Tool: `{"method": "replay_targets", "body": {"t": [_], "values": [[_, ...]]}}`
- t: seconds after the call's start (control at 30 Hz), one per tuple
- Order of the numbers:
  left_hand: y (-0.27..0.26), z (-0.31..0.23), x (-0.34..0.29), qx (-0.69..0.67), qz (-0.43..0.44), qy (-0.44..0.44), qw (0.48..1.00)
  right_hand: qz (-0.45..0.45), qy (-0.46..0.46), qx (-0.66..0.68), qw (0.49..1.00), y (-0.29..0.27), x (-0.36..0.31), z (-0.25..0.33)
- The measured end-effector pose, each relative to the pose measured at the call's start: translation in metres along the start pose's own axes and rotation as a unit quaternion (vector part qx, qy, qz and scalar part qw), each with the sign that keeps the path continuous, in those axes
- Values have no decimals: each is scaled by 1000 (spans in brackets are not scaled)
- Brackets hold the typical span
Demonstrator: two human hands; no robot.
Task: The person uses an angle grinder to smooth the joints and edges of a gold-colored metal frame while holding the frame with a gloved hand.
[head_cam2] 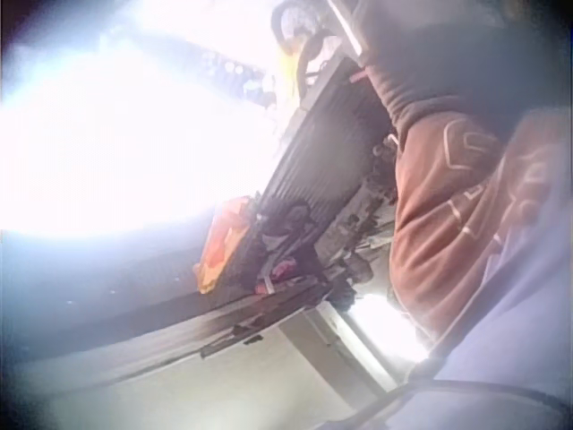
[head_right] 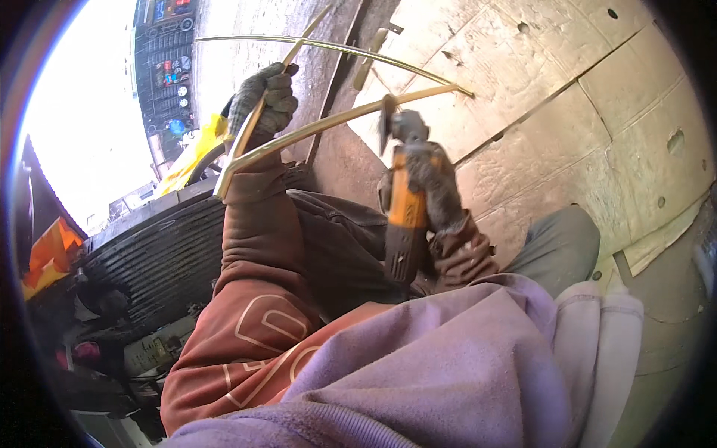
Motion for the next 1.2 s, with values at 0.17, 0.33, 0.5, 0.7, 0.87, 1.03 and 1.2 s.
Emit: {"method": "replay_targets", "body": {"t": [0.17, 0.33, 0.5, 0.7, 0.87, 1.03, 1.2], "values": [[-23, 6, -7, 2, -39, 38, 999, 34, -28, -24, 999, 83, -23, -3], [-32, 9, -10, -43, -56, 104, 992, 117, 23, -142, 983, 132, -43, -17], [-24, 9, 0, -56, -49, 95, 993, 22, -17, -26, 999, 79, -26, 0], [-15, 7, -15, -19, -61, 131, 989, 71, -24, -59, 995, 108, -43, 2], [-6, 5, -23, 40, -64, 165, 983, 42, 48, -105, 992, 91, -41, 7], [16, 2, -29, 125, -104, 191, 968, 78, 67, -98, 990, 128, -65, 9], [11, -3, -32, 138, -57, 222, 964, 84, 95, -124, 984, 149, -79, 3]]}}
Point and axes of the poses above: each hand's wrist, its own x-axis towards the middle knuckle, its own y-axis out of the palm, z = x × y, the point moved 10 cm from there along x, towards the middle knuckle, and after that the axes turned 5 degrees about -x, right-handed, at the moved point
